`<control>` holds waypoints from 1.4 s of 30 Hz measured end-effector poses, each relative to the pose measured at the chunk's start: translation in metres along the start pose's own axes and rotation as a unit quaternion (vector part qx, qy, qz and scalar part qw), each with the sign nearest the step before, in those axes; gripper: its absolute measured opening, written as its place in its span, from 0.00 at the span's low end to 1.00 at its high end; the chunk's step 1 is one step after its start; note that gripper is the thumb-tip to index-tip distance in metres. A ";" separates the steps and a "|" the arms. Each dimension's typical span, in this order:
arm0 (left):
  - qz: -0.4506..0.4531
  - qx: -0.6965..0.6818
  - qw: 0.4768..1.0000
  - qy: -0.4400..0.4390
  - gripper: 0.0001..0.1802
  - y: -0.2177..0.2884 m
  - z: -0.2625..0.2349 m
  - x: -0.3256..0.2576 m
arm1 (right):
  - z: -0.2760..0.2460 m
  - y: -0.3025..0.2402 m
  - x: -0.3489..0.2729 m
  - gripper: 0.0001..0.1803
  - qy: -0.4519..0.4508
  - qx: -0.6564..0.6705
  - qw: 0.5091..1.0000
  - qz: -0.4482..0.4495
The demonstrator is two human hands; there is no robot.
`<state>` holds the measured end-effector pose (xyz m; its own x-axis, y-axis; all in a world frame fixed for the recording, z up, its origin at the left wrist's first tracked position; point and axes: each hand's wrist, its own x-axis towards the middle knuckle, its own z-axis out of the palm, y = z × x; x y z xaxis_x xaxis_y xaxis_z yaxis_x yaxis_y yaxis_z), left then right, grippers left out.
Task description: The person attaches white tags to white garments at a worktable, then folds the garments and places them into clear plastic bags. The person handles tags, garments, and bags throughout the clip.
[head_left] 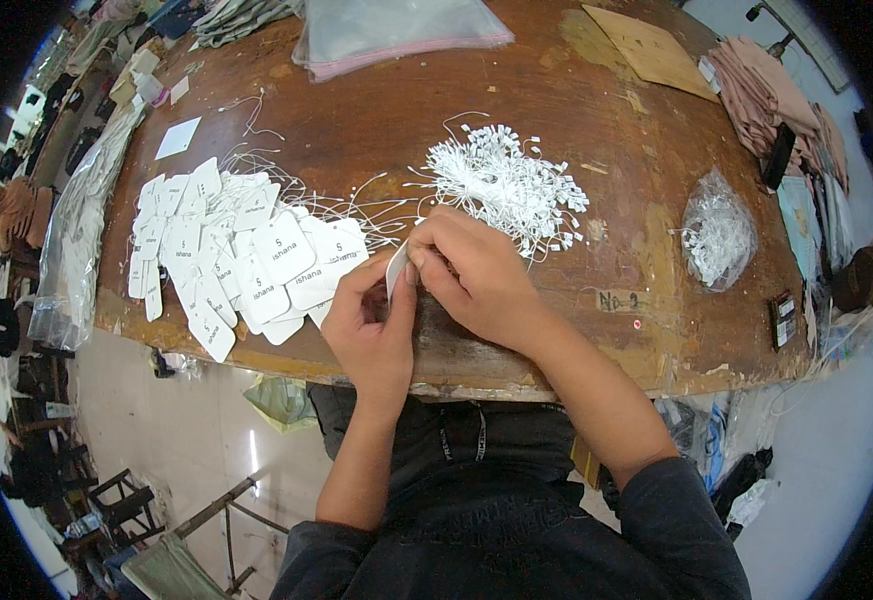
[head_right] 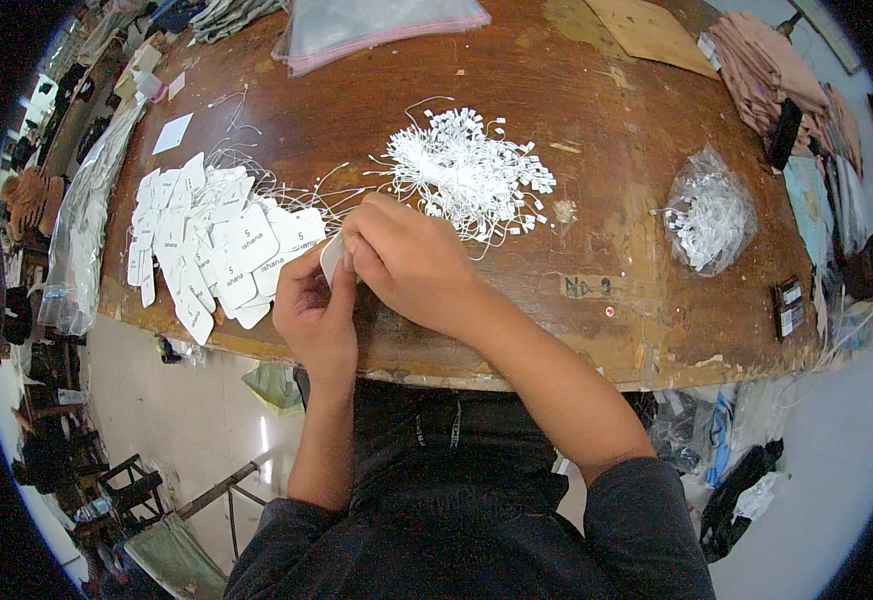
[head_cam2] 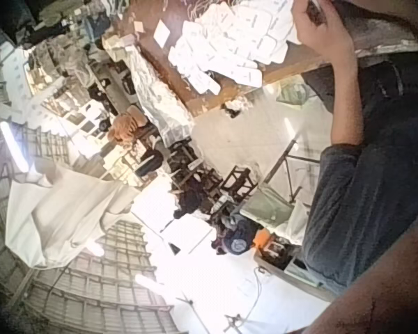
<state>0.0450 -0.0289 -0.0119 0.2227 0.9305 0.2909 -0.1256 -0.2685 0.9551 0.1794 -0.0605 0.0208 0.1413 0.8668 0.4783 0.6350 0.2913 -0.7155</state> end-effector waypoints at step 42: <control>-0.083 -0.101 0.991 -0.011 0.14 0.007 -0.002 0.004 | 0.012 -0.001 -0.002 0.06 0.101 -0.087 0.988 -0.083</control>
<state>0.0436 -0.0264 -0.0042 0.2782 0.9512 0.1338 -0.2751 -0.0546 0.9599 0.1696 -0.0578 0.0140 0.1607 0.7094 0.6862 0.7805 0.3341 -0.5283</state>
